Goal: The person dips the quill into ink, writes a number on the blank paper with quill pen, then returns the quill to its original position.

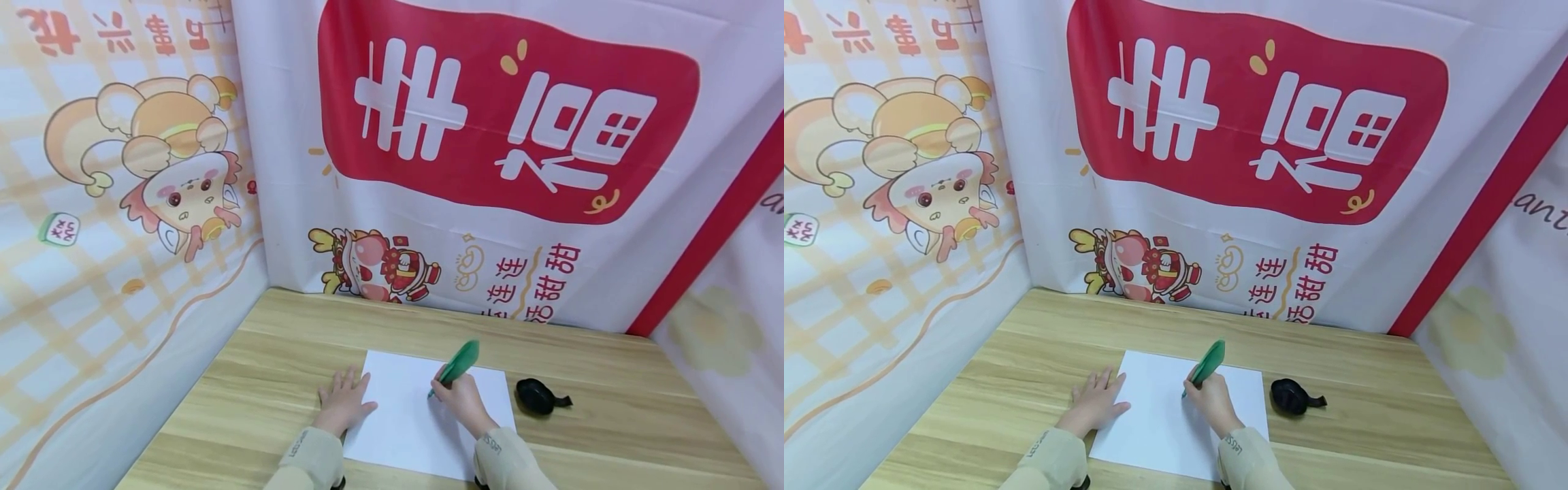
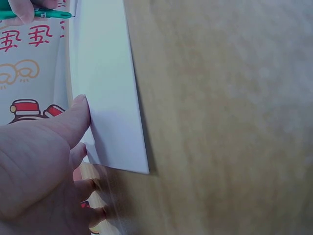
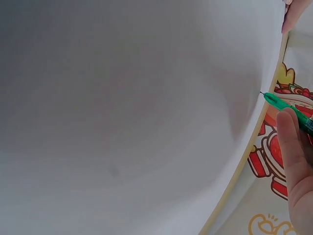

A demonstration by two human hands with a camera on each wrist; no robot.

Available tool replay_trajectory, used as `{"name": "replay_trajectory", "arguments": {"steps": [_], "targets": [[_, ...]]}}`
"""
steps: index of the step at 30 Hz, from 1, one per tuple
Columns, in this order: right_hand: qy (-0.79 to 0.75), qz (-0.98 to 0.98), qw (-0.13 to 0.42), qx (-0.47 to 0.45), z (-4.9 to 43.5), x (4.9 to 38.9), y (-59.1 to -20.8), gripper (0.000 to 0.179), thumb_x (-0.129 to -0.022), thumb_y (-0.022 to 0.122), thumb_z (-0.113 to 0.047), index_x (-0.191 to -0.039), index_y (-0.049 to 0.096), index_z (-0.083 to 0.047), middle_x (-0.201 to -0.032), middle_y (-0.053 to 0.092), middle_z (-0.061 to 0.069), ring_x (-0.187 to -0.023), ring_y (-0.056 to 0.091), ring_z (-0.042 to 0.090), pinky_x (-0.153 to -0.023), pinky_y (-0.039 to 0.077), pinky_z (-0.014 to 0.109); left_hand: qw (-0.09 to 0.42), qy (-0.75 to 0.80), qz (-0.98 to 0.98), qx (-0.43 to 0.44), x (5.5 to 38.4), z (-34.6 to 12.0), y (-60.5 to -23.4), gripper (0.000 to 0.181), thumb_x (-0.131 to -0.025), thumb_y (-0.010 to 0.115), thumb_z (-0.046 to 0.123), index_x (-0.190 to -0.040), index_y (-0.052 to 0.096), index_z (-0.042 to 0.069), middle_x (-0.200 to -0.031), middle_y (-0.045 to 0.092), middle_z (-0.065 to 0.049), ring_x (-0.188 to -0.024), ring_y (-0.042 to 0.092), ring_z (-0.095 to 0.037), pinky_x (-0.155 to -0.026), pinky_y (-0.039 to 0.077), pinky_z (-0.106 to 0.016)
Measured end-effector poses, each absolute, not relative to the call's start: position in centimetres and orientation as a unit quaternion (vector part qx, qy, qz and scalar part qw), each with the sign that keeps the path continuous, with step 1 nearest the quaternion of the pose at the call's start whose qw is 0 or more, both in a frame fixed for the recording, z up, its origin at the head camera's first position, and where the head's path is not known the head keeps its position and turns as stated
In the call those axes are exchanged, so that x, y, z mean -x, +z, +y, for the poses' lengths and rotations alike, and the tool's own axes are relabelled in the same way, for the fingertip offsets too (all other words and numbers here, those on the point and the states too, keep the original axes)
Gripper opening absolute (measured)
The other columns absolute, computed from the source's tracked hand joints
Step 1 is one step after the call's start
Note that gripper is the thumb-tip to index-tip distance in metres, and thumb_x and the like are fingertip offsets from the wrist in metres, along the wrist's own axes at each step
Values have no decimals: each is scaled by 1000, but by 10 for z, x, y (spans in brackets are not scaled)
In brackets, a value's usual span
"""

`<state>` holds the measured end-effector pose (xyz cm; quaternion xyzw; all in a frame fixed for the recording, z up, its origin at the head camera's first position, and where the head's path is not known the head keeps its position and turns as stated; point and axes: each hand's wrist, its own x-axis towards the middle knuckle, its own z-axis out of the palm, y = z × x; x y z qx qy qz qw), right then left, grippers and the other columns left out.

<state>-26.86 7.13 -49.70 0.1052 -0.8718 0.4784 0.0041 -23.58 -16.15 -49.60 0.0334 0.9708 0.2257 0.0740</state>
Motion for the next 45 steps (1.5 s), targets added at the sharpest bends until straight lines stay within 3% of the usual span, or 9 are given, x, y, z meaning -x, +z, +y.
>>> {"name": "replay_trajectory", "arguments": {"steps": [45], "targets": [[481, -867, -8, -129, 76, 247, -497, 5, -85, 62, -5, -83, 58, -2, -65, 59, 2, -59, 57, 13, -53, 50, 23, 78, 226, 971, -32, 237, -161, -495, 60, -89, 57, 35, -139, 40, 6, -146, 20, -25, -131, 10, -50, -96, 2, -72]]}}
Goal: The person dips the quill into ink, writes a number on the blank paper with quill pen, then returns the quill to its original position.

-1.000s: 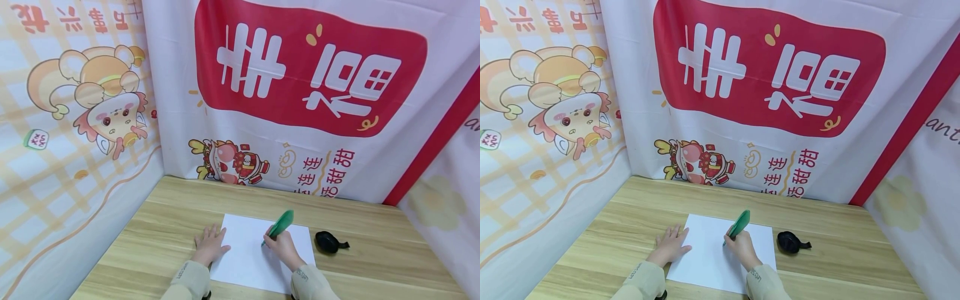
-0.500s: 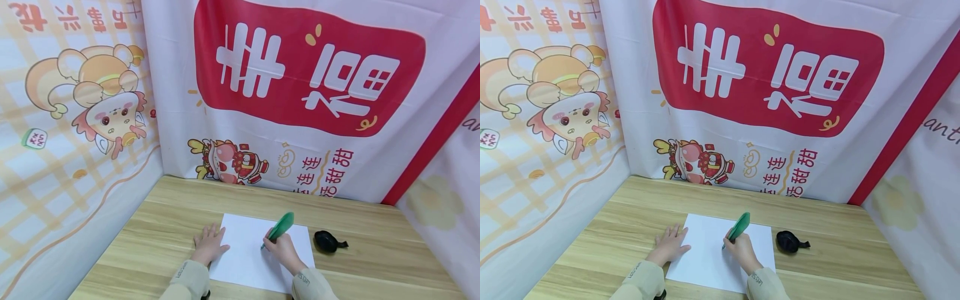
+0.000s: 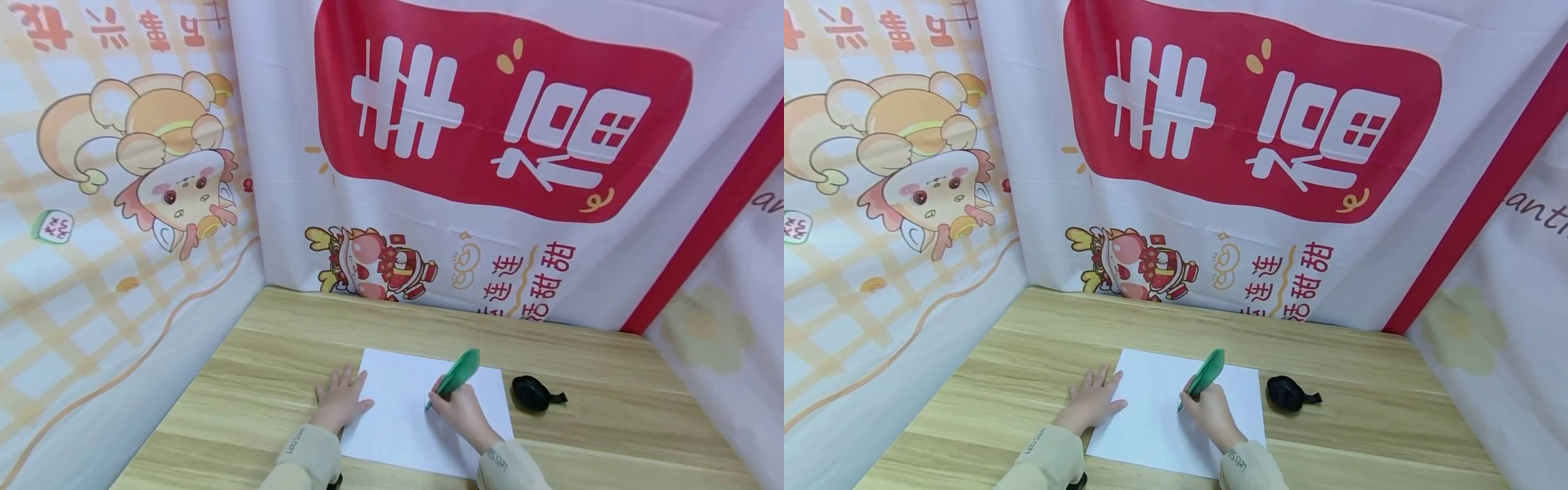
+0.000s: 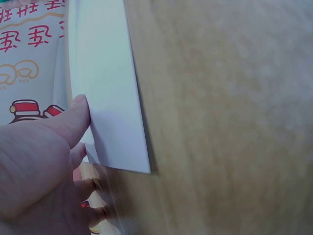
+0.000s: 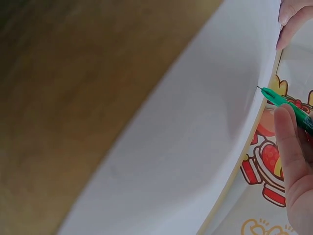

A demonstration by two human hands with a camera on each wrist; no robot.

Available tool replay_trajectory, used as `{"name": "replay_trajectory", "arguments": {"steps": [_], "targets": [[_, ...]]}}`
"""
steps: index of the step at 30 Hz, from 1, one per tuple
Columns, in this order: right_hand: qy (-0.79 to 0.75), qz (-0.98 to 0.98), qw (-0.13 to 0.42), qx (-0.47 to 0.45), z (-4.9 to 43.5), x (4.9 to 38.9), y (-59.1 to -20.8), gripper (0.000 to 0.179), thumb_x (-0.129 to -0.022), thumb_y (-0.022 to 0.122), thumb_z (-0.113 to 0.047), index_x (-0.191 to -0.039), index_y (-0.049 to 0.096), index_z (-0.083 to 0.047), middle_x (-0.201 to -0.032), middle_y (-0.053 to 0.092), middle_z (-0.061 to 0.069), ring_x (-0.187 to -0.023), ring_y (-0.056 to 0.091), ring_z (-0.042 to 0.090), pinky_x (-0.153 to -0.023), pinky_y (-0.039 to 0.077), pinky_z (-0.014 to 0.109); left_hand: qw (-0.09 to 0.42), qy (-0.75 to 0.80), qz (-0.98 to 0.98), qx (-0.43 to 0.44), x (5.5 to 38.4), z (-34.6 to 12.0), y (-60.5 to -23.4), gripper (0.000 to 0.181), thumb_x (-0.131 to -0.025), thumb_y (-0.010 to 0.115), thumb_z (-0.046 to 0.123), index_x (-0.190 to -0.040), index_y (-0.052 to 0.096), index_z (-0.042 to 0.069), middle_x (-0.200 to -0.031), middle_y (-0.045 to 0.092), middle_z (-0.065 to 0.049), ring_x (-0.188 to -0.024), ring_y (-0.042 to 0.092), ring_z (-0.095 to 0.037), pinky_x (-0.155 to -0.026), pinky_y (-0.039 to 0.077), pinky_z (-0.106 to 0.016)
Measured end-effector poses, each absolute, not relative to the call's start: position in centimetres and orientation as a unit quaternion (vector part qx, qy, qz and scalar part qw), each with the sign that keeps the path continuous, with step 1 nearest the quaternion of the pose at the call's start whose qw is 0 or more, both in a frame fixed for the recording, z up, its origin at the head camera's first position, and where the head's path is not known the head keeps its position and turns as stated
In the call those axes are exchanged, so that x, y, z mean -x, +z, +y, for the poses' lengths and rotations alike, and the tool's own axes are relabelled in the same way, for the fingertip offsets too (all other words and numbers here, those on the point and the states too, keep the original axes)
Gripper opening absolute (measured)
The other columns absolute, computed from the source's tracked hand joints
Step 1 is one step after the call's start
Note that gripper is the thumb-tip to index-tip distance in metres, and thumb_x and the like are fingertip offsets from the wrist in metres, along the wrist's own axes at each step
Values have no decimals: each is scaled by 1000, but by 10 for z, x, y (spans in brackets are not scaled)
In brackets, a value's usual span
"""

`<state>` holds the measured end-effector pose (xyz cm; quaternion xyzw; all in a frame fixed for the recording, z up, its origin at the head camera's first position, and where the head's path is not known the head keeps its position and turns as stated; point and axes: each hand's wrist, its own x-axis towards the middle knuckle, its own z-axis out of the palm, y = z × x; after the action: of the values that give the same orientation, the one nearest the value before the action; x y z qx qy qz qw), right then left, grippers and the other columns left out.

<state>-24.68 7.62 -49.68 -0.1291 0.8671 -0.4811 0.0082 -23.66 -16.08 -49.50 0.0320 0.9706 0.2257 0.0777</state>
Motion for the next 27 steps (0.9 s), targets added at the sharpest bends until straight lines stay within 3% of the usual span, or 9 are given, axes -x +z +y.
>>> {"name": "replay_trajectory", "arguments": {"steps": [27], "targets": [[-476, 870, 30, 124, 78, 236, -493, 5, -85, 61, -6, -83, 58, -3, -66, 59, 0, -61, 58, 12, -56, 52, 23, 74, 229, 970, -39, 237, -162, -496, 60, -90, 57, 35, -139, 40, 6, -146, 20, -25, -131, 9, -50, -97, 3, -71]]}}
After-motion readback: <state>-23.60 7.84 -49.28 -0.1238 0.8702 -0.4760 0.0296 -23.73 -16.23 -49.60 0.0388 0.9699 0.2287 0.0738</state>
